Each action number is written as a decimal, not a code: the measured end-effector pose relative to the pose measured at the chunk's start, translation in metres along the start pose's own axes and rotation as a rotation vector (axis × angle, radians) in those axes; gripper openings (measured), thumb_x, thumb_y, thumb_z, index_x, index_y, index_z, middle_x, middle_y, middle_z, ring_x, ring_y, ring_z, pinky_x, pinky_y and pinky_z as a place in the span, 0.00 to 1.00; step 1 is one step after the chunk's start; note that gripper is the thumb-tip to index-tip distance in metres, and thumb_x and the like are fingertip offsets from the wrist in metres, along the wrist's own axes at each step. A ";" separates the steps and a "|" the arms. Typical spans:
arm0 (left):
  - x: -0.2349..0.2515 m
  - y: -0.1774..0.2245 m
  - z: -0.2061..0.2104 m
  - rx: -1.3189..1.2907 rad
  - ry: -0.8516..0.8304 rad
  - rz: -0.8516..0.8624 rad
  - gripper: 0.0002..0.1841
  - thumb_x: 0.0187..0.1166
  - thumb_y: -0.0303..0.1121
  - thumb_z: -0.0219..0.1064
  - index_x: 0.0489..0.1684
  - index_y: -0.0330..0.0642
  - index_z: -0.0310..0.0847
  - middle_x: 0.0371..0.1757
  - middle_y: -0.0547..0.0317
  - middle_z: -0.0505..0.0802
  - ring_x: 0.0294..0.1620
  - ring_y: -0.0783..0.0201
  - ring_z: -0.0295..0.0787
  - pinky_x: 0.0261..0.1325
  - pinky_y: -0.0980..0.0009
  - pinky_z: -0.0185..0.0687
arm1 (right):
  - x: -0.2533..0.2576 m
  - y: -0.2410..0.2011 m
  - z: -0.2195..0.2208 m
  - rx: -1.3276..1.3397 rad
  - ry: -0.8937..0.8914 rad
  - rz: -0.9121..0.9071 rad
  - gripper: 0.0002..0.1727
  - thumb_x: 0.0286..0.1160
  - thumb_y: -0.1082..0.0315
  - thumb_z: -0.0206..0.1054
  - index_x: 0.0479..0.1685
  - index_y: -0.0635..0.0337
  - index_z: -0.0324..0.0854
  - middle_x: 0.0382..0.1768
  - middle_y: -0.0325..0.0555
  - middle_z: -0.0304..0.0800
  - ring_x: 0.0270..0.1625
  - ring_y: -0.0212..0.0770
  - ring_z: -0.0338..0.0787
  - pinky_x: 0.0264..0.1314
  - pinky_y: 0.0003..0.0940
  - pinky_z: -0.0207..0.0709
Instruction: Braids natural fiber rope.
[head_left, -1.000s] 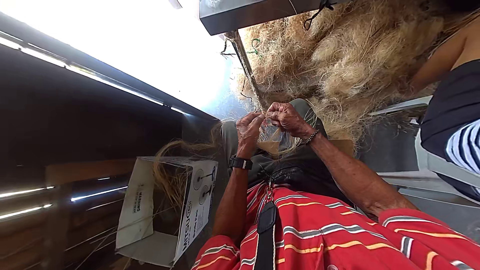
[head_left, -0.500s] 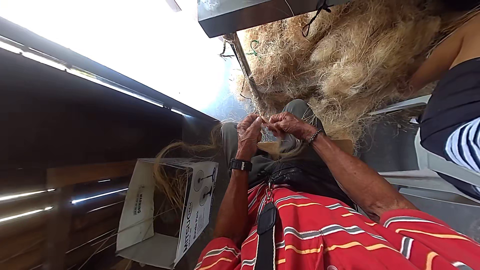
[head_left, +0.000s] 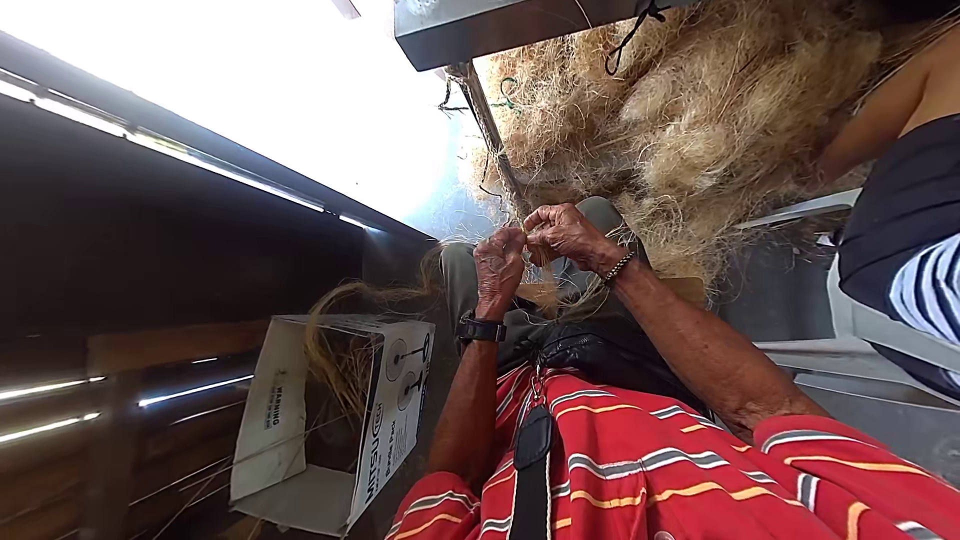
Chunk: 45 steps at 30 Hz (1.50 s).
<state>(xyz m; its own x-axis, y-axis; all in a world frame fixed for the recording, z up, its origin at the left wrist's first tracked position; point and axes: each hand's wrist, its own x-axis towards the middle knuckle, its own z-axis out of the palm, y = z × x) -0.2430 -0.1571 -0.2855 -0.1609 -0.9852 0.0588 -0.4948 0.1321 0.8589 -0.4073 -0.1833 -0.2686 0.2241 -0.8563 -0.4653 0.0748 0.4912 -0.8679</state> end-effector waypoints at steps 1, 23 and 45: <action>0.005 0.001 0.001 0.030 0.011 0.013 0.09 0.86 0.28 0.63 0.47 0.35 0.90 0.38 0.50 0.94 0.35 0.63 0.89 0.45 0.63 0.85 | 0.000 0.000 0.001 0.019 0.006 0.024 0.10 0.77 0.81 0.65 0.54 0.69 0.79 0.30 0.52 0.88 0.24 0.40 0.89 0.29 0.34 0.88; -0.006 -0.011 -0.013 -0.327 -0.059 -0.237 0.08 0.88 0.39 0.62 0.44 0.49 0.86 0.22 0.64 0.84 0.12 0.74 0.68 0.14 0.79 0.65 | 0.014 0.021 -0.001 -0.323 0.037 -0.416 0.06 0.77 0.76 0.66 0.36 0.65 0.88 0.24 0.42 0.85 0.26 0.30 0.80 0.33 0.28 0.75; -0.021 -0.039 0.017 -1.269 -0.409 -0.697 0.18 0.93 0.36 0.47 0.28 0.47 0.76 0.08 0.73 0.66 0.05 0.79 0.58 0.09 0.84 0.54 | 0.006 0.057 0.002 0.034 -0.130 -0.317 0.08 0.92 0.64 0.55 0.50 0.54 0.79 0.19 0.43 0.77 0.10 0.29 0.64 0.10 0.21 0.56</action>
<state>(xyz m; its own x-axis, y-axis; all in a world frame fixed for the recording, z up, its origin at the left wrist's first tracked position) -0.2348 -0.1398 -0.3292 -0.5381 -0.6833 -0.4935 0.4430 -0.7274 0.5241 -0.3995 -0.1606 -0.3206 0.3061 -0.9408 -0.1458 0.1922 0.2111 -0.9584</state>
